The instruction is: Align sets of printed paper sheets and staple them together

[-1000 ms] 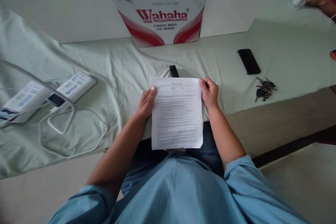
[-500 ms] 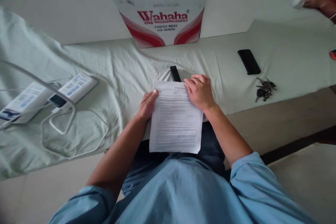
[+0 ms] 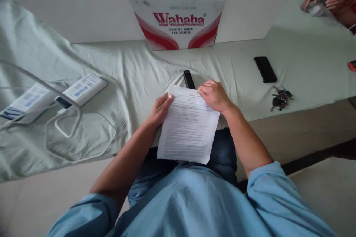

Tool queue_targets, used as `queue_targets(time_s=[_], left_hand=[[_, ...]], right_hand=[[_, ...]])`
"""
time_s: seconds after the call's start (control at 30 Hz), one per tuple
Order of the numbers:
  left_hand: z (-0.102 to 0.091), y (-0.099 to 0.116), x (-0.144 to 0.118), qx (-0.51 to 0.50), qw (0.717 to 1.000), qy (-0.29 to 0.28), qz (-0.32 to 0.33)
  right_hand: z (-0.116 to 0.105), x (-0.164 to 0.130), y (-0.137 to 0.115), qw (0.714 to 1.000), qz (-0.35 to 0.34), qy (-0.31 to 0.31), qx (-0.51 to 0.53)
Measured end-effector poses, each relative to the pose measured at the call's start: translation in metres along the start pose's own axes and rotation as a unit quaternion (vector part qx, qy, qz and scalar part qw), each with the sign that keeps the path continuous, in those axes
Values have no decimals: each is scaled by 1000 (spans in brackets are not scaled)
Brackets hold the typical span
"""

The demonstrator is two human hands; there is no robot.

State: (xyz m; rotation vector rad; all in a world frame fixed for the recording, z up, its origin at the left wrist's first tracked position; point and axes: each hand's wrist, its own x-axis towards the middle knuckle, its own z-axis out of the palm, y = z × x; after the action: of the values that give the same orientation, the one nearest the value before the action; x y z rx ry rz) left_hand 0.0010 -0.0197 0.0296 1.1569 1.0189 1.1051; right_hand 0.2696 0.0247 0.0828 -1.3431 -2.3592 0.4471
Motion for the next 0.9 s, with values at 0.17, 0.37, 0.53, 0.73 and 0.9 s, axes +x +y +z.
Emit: queue_targets(time_s=[0.17, 0.37, 0.53, 0.73, 0.9], left_hand=[[1, 5, 9, 155, 986, 44, 51], [9, 24, 23, 393, 919, -25, 18], [13, 21, 26, 474, 880, -26, -29], [12, 23, 30, 487, 872, -21, -43], [18, 29, 40, 514, 855, -10, -72]], right_hand=[[-6, 6, 6, 997, -37, -69, 11], [-3, 15, 15, 993, -57, -99, 39], [8, 13, 38, 990, 4, -132, 46], [17, 5, 59, 992, 24, -117, 37], [18, 15, 68, 996, 40, -79, 30]])
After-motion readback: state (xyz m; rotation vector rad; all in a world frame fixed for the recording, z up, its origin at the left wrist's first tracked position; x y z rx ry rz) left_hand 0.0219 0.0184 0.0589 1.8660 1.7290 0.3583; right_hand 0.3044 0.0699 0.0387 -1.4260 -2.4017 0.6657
